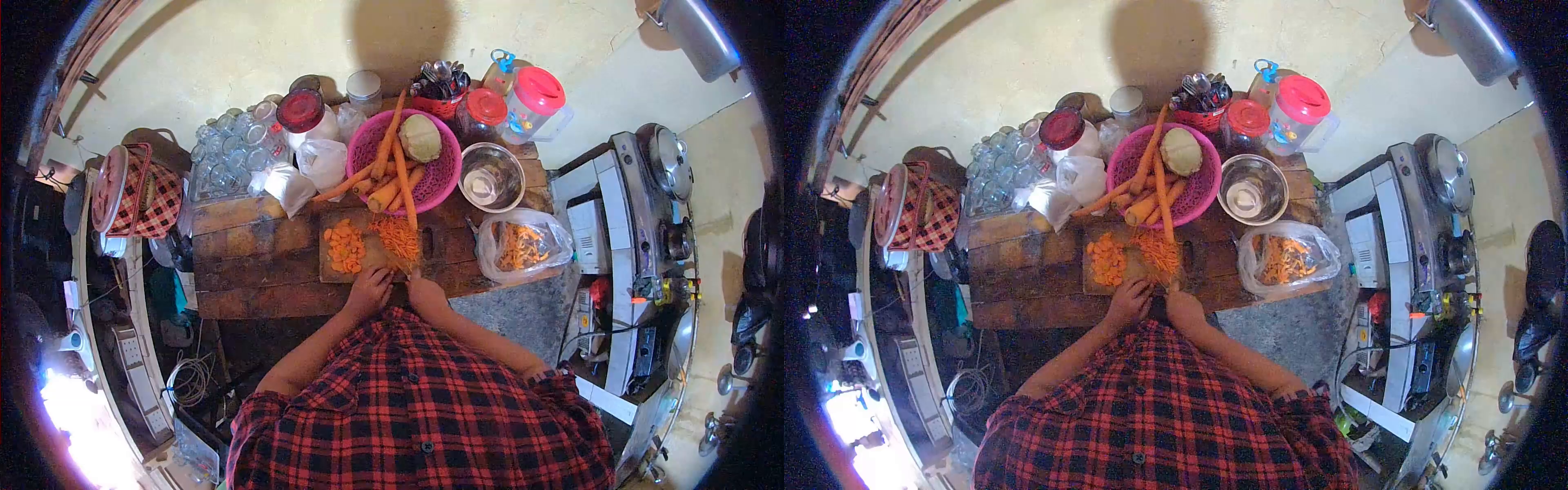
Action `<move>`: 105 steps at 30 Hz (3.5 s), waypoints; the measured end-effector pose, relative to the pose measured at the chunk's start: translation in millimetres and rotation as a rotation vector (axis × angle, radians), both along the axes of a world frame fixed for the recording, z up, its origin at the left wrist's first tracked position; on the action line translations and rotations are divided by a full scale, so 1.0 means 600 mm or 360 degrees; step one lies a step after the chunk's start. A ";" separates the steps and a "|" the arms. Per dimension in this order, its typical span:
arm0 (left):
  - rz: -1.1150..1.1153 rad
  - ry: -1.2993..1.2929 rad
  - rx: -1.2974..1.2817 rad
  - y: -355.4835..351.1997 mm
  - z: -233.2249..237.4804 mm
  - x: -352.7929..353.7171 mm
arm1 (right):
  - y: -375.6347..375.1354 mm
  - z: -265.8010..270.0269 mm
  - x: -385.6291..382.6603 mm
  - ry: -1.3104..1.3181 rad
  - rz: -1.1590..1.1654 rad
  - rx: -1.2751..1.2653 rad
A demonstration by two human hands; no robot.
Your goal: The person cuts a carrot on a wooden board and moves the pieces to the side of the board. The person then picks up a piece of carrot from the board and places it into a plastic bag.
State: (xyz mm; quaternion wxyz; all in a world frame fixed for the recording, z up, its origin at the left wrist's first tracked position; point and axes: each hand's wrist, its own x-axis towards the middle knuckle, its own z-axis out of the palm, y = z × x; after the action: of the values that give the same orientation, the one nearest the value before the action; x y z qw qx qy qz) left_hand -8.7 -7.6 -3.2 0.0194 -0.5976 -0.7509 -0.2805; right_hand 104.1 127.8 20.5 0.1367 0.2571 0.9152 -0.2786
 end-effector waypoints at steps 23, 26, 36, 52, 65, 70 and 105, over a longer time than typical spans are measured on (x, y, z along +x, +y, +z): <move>0.0025 -0.0049 0.0046 -0.001 0.003 -0.005 | -0.013 -0.008 0.012 -0.0116 -0.0057 0.0016; 0.0031 -0.0059 0.0032 -0.001 0.004 -0.007 | -0.007 -0.018 -0.004 0.0087 0.0113 0.0110; 0.0034 -0.0022 -0.0028 -0.005 0.010 -0.006 | -0.016 -0.011 -0.001 -0.0053 -0.0075 -0.0007; 0.0027 -0.0076 -0.0021 -0.006 -0.001 -0.006 | -0.011 -0.007 -0.016 0.0022 -0.0009 -0.0018; 0.0033 -0.0054 -0.0029 -0.010 -0.010 -0.003 | -0.009 0.018 -0.017 0.0097 0.0036 -0.0026; 0.0016 -0.0003 -0.0013 -0.015 -0.005 -0.003 | -0.021 -0.005 0.006 -0.0013 -0.0032 -0.0007; 0.0700 0.0287 -0.0260 0.005 0.031 -0.055 | 0.022 0.034 0.038 0.0276 -0.0092 0.0108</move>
State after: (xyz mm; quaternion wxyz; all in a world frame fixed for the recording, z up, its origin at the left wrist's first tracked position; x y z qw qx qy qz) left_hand -41.7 -4.7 15.3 0.0985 -0.4420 -0.8783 -0.1534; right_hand 126.9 141.1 40.7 0.0401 0.2629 0.9247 -0.2725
